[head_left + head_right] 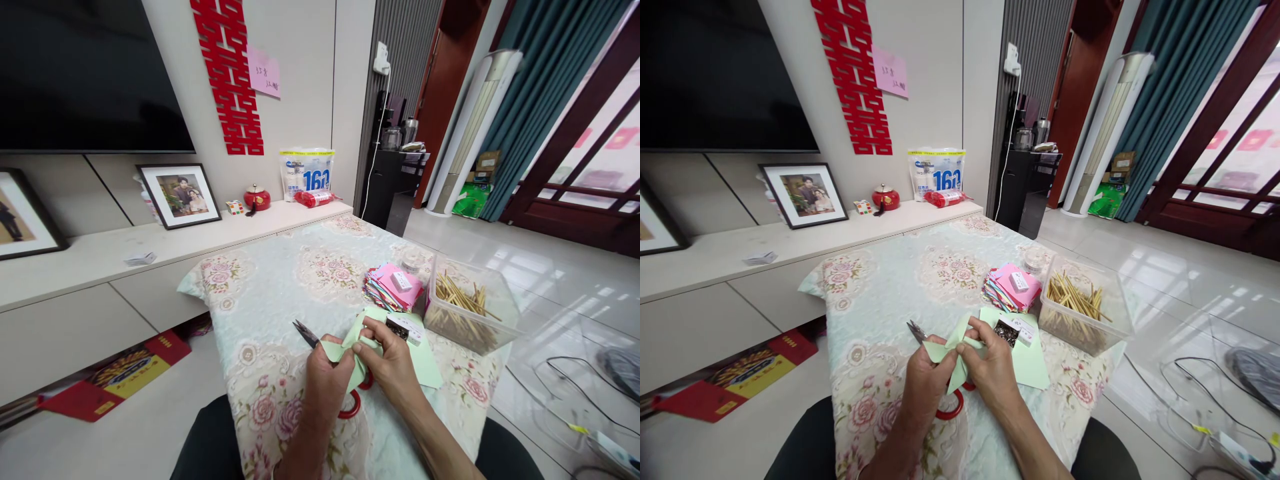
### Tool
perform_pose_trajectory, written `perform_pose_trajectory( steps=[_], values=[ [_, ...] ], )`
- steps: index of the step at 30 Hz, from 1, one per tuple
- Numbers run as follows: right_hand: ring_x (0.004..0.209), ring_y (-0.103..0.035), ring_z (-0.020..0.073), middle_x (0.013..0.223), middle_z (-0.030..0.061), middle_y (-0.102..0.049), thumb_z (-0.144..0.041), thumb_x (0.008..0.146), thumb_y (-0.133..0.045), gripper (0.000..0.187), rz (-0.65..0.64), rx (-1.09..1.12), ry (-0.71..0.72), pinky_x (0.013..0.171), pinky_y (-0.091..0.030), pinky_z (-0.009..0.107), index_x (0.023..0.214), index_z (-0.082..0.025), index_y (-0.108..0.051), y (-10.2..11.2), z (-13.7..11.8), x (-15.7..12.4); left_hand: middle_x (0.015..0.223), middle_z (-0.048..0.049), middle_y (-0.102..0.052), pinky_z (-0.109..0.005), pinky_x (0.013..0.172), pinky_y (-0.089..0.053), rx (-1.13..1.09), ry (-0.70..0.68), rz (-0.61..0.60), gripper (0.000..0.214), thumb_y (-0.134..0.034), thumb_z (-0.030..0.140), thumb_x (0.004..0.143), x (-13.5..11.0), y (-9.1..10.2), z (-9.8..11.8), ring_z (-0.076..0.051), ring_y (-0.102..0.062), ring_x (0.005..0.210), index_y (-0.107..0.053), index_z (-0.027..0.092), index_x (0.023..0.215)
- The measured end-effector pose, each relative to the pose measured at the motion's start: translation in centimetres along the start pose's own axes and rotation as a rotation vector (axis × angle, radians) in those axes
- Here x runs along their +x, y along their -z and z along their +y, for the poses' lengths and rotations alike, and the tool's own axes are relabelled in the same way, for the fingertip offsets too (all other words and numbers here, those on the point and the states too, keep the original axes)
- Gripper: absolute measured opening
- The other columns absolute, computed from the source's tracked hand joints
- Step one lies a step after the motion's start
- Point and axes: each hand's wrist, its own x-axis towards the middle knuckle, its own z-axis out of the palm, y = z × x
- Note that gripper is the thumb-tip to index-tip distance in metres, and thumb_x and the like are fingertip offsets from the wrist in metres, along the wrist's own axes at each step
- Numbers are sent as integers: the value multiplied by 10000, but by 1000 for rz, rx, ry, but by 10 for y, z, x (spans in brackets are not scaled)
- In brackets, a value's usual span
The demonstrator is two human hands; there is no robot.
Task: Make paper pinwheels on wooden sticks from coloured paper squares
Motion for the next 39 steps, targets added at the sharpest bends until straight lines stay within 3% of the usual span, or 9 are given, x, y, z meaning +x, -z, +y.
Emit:
perform_pose_trajectory(
  steps=[8, 15, 20, 29, 35, 39],
  values=[
    [720, -626, 189, 809, 14, -675, -267, 765, -668, 396, -17, -19, -10, 651, -503, 275, 1149, -173, -677, 2, -4, 3, 520, 42, -553, -230, 471, -429, -10, -14, -29, 186, -679, 323, 707, -1, 0, 3, -128, -499, 476, -544, 196, 705],
    [763, -631, 184, 819, 0, -681, -208, 783, -629, 411, -148, -69, 12, 713, -485, 276, 1193, -182, -653, 13, -6, 5, 514, 51, -561, -222, 464, -427, -125, 56, -114, 198, -703, 309, 702, 1, 0, -1, -120, -506, 453, -538, 200, 709],
    [758, -603, 178, 801, -12, -651, -183, 753, -643, 376, -96, -144, 56, 715, -461, 273, 1127, -188, -678, 14, -7, 6, 499, 51, -565, -224, 453, -420, -169, 79, -130, 250, -754, 331, 677, -1, 1, 0, -121, -505, 435, -546, 195, 707],
    [716, -566, 161, 766, -27, -594, -185, 761, -623, 503, -144, 43, -56, 649, -466, 266, 1264, -183, -618, 16, -9, 3, 542, 41, -598, -223, 488, -418, -390, 179, -228, 330, -813, 388, 659, -8, -2, 11, -112, -516, 469, -571, 177, 737],
    [699, -577, 146, 731, -51, -563, -195, 778, -652, 519, -179, 142, -57, 672, -476, 264, 1293, -199, -583, 18, -11, 3, 616, 25, -631, -217, 529, -424, -447, 220, -298, 374, -862, 381, 645, -4, 0, 9, -107, -531, 534, -606, 153, 796],
    [735, -622, 159, 777, -29, -632, -258, 805, -684, 490, -257, 133, -25, 724, -497, 292, 1280, -182, -593, 28, -24, 1, 672, 8, -654, -239, 591, -458, -474, 184, -336, 313, -837, 352, 692, 0, 6, 3, -126, -562, 597, -622, 154, 802]
  ],
)
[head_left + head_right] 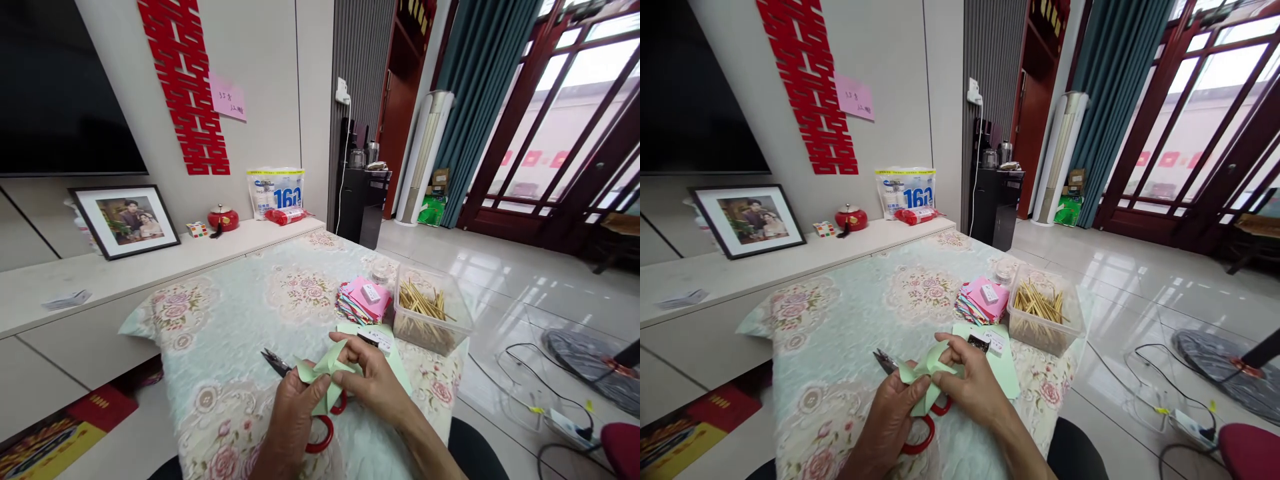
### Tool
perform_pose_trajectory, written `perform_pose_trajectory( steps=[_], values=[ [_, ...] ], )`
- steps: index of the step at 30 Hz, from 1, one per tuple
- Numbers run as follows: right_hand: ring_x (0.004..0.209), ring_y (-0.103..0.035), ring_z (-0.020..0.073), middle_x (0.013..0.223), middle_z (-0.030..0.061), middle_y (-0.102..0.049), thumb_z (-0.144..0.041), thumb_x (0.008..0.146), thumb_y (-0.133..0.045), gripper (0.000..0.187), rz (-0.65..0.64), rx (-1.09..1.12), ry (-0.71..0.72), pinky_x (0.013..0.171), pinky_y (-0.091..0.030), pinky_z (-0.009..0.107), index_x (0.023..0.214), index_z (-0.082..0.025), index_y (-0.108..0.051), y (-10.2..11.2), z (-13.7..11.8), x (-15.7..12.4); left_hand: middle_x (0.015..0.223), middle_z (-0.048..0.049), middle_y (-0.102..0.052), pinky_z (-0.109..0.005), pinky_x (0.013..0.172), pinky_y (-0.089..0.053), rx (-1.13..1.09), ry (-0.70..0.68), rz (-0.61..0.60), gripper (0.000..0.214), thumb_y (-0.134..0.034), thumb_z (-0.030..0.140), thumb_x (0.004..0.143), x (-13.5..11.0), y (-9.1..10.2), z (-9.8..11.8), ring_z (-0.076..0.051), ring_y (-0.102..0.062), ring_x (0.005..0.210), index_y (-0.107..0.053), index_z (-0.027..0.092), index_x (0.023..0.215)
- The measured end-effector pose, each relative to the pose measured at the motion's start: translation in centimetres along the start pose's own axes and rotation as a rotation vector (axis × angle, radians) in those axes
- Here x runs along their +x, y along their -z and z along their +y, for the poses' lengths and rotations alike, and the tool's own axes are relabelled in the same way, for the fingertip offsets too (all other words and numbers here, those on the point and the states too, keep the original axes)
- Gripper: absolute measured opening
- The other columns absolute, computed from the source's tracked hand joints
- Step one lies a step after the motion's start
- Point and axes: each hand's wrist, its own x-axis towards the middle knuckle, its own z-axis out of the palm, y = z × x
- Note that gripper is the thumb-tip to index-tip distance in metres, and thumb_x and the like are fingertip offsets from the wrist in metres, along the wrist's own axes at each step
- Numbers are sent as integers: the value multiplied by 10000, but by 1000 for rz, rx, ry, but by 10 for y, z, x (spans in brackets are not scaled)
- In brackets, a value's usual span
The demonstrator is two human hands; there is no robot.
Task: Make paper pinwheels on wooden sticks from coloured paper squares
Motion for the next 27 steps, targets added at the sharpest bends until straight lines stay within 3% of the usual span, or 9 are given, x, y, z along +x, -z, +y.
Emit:
perform_pose_trajectory(
  steps=[3, 5, 8, 10, 12, 15, 17, 22, 27],
  values=[
    [885, -670, 196, 935, 31, -719, -311, 856, -667, 411, -2, -100, 69, 859, -513, 342, 1247, -194, -626, 12, -11, -4, 658, 6, -657, -241, 580, -459, -16, 0, 22, 311, -836, 354, 686, -1, 1, -1, -125, -556, 573, -618, 159, 791],
    [923, -682, 207, 1025, 62, -734, -351, 882, -641, 364, 101, -198, 107, 860, -525, 348, 1214, -203, -648, 27, -19, -3, 649, 7, -661, -240, 567, -458, -34, 16, 59, 337, -860, 345, 645, -2, -1, 0, -124, -557, 553, -605, 166, 774],
    [879, -697, 220, 974, 72, -750, -401, 898, -612, 315, 257, -391, 154, 802, -540, 344, 1129, -198, -679, 63, -32, 7, 638, 17, -659, -229, 556, -455, -61, 27, 113, 371, -883, 330, 601, -4, -5, 1, -120, -568, 544, -589, 174, 765],
    [868, -691, 224, 964, 73, -753, -396, 916, -565, 270, 349, -649, 155, 761, -527, 322, 1035, -192, -696, 97, -42, 20, 633, 25, -657, -223, 552, -454, -74, 26, 138, 381, -888, 332, 590, -4, -6, 1, -119, -575, 545, -588, 176, 766],
    [829, -689, 198, 929, 54, -757, -340, 948, -466, 282, 413, -1036, 19, 726, -503, 281, 1017, -196, -697, 134, -51, 36, 625, 33, -651, -219, 546, -451, -78, 18, 148, 387, -889, 339, 585, -3, -6, 1, -120, -581, 549, -592, 176, 772],
    [759, -686, 213, 826, 75, -756, -236, 893, -510, 229, 395, -1202, -141, 652, -451, 275, 873, -178, -730, 181, -54, 60, 616, 33, -649, -215, 525, -443, -81, 0, 139, 399, -891, 359, 580, -1, -4, -1, -114, -570, 533, -599, 167, 773],
    [810, -691, 229, 840, 95, -757, -167, 856, -559, 186, 346, -1293, -246, 689, -449, 285, 797, -174, -735, 200, -49, 71, 619, 29, -657, -211, 524, -445, -92, -8, 136, 407, -896, 366, 572, 1, -3, -2, -104, -560, 525, -599, 161, 760],
    [889, -677, 189, 990, 53, -715, -289, 938, -634, 151, 128, -1413, -457, 824, -541, 370, 965, -152, -690, 212, -24, 86, 644, 16, -682, -213, 549, -464, -130, -13, 146, 417, -908, 355, 550, 0, -5, 0, -105, -578, 546, -617, 150, 767],
    [955, -673, 201, 1117, 74, -683, -331, 963, -613, 227, 47, -1470, -549, 840, -565, 390, 1093, -152, -661, 211, -16, 90, 621, 21, -682, -218, 553, -470, -146, -4, 166, 408, -911, 342, 539, -2, -8, 5, -109, -583, 539, -607, 159, 740]
  ],
)
